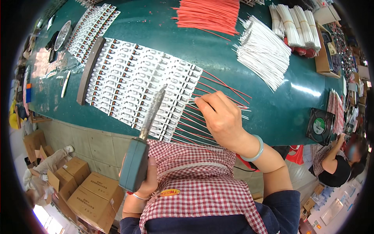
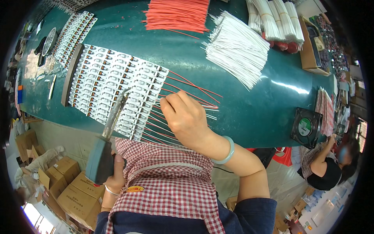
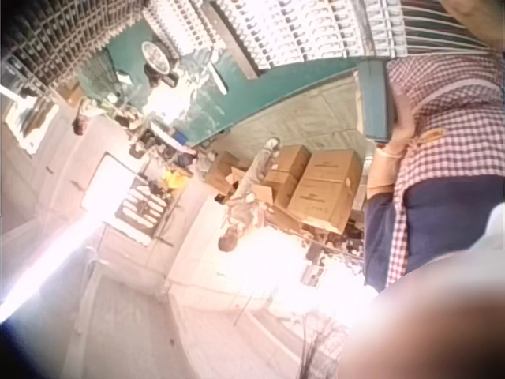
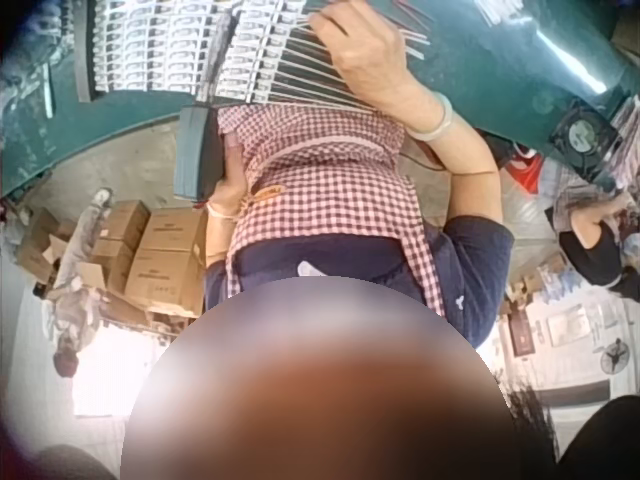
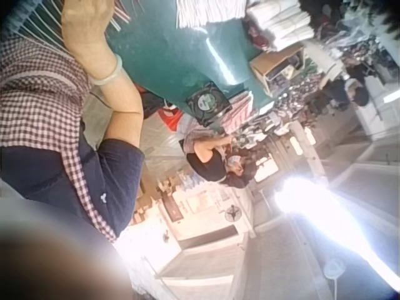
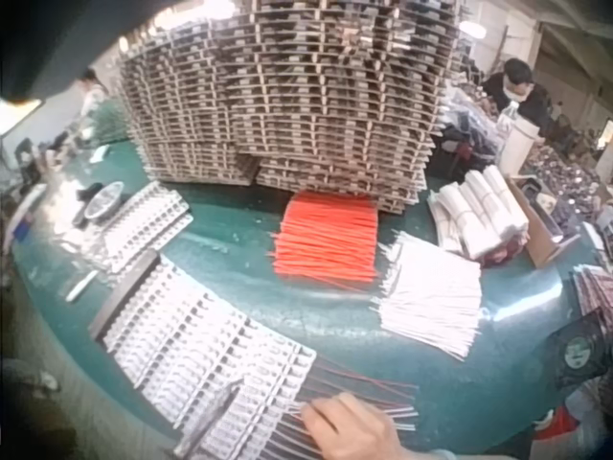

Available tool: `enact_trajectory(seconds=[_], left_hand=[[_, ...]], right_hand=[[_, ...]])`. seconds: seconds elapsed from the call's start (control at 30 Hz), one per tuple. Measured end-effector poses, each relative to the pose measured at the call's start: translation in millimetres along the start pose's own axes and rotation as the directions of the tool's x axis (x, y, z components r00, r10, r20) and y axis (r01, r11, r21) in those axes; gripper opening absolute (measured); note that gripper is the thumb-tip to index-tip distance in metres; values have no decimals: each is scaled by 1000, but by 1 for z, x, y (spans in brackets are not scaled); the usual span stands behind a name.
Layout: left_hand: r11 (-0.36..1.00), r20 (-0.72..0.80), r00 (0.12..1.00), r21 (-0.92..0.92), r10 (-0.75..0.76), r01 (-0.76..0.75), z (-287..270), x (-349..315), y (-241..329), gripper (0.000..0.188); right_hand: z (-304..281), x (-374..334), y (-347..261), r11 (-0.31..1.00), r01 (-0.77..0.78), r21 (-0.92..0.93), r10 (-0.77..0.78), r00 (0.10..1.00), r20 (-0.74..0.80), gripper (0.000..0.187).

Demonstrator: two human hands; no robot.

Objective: The person uses a soldering iron to attach red and white wires to a grid of small electronic components on a green workbench. They repeatedly pick up wires, insert them into the component slots, and apply the soldering iron to secure them.

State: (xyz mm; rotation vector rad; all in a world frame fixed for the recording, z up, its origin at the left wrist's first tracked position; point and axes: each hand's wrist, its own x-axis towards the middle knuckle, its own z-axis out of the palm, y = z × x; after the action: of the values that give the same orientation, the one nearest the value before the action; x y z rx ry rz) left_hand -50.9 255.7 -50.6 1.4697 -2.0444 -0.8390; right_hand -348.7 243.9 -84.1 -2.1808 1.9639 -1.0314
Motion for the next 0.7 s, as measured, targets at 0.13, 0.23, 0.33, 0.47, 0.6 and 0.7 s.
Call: enact_trajectory(seconds=[0.13,0.23,0.33,0.47,0.6,0.7], left_hand=[[977,-63,998,-207,26,-39,3,10,1,34],[950,-121,992,-312,-40,0,-7,30,-4,37],[920,-255,946,-381,-201,93,-39,74,5,38],[907,-639,769,-314,17,-281,-98,160,12,37],[911,-840,526,-105,134,-400,-148,256,-8,23],[990,-748,659,-138,-79,-39,-185,334,-95,15]], right_hand=[[2,4,1,999,53,-15,-52,998,20,30],[-3,2,-1,1000,14,-23,-13,998,54,33],[-3,6,-2,1000,-6,27,5,999,49,33],[-10,10,-11,999,-29,46,26,997,68,31],[-11,13,-12,997,-62,54,57,995,77,30],[-12,15,-14,995,-37,89,30,996,81,30]])
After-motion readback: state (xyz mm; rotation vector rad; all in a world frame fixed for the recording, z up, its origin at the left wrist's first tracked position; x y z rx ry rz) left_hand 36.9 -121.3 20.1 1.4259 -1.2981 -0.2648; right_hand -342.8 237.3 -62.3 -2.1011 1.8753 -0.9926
